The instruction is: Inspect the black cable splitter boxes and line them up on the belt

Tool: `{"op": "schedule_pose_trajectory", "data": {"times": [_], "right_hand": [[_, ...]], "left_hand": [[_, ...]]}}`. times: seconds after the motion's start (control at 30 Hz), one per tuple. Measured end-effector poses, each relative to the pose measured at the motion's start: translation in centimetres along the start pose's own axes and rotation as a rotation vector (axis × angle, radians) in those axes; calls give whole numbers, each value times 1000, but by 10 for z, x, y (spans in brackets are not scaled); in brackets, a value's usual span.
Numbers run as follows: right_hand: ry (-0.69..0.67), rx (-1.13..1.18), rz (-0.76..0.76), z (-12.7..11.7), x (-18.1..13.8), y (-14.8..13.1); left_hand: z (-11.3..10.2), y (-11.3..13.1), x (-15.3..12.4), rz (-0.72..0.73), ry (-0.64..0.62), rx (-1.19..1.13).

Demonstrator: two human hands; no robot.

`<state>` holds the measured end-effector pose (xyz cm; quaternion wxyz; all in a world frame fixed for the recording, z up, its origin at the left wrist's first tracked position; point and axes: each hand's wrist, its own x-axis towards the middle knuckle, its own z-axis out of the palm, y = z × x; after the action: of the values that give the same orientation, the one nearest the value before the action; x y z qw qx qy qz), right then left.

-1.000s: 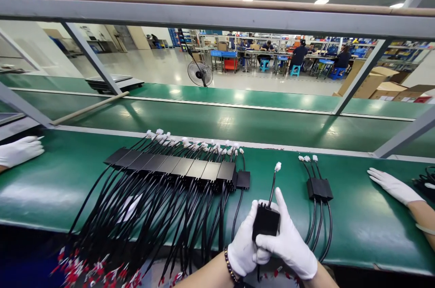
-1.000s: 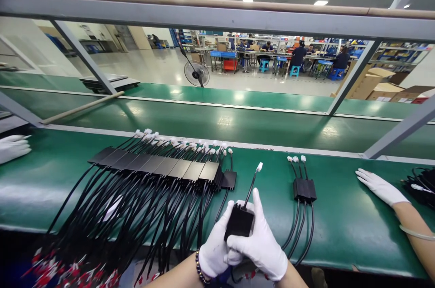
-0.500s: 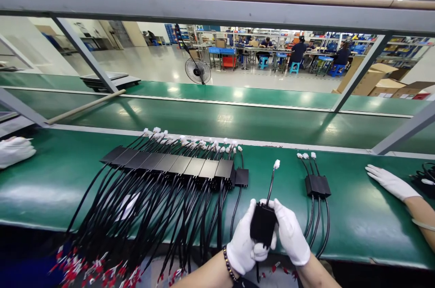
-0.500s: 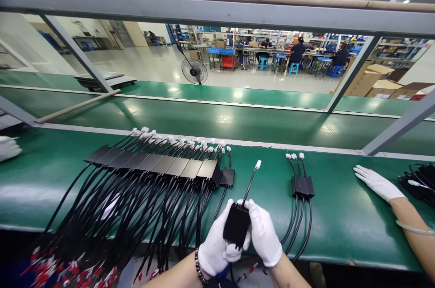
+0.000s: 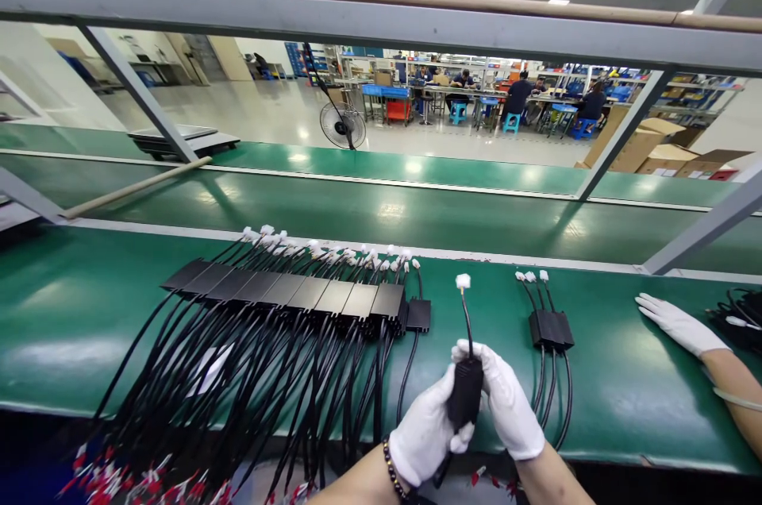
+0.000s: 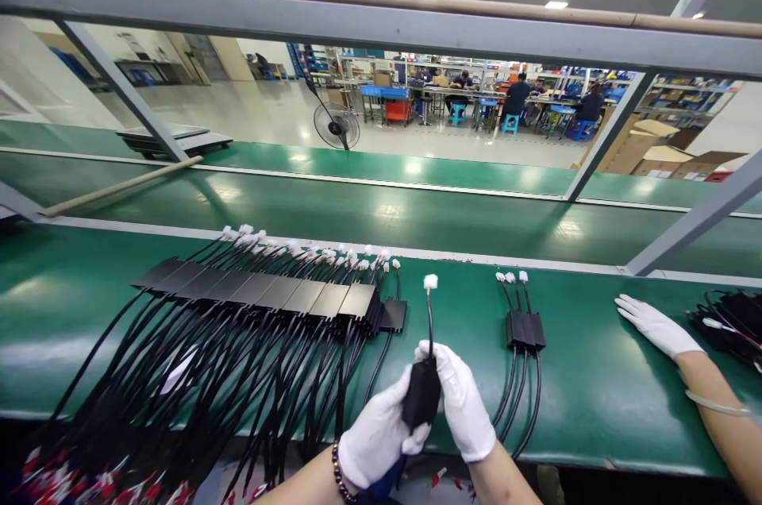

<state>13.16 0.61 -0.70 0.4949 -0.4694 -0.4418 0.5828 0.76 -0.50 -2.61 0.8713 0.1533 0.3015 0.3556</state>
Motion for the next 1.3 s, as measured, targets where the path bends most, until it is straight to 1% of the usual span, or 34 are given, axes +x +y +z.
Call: {"op": "schedule_pose_trajectory", "data": {"times": [0.07, 0.13, 0.27, 0.33, 0.47, 0.53, 0.63, 0.7, 0.83, 0.93, 1.03, 1.1, 1.17, 1.2, 1.23, 1.3], "right_hand": [[-33, 70, -12, -7, 4, -4], [-7, 153, 9, -13, 10, -4], [117, 465, 44, -20, 22, 4], [146, 573, 56, -22, 25, 8], [133, 641, 38, -26, 26, 10], [142, 661, 48, -27, 28, 9], [170, 674, 99, -27, 35, 6], [152, 696, 155, -25, 40, 7], [101, 731, 240, -16, 45, 18], [102, 725, 250, -12, 45, 26], [112, 705, 239, -14, 45, 28], [141, 698, 210, -20, 46, 22], [145, 652, 142, -30, 47, 10], [111, 574, 96, -36, 48, 2], [60, 448, 50, -41, 49, -7], [-61, 64, -20, -51, 56, -23]], "left_hand": [[-1, -2, -1, 134, -28, 121], [0, -3, -2, 193, -35, 216], [6, -3, -6, 142, -31, 217], [7, -2, -6, 111, -30, 225], [9, -2, -8, 101, -36, 247], [11, -2, -10, 101, -69, 243], [16, 0, -15, 56, -149, 258], [21, 3, -19, 32, -183, 271], [30, 9, -25, 65, -181, 223], [32, 11, -26, 62, -169, 180], [27, 10, -24, 56, -151, 203], [21, 7, -20, 80, -111, 246], [13, 4, -15, 90, -50, 224], [9, 2, -12, 87, -16, 177], [5, 0, -10, 76, 14, 121], [-2, -3, -8, 67, 52, 49]]}}
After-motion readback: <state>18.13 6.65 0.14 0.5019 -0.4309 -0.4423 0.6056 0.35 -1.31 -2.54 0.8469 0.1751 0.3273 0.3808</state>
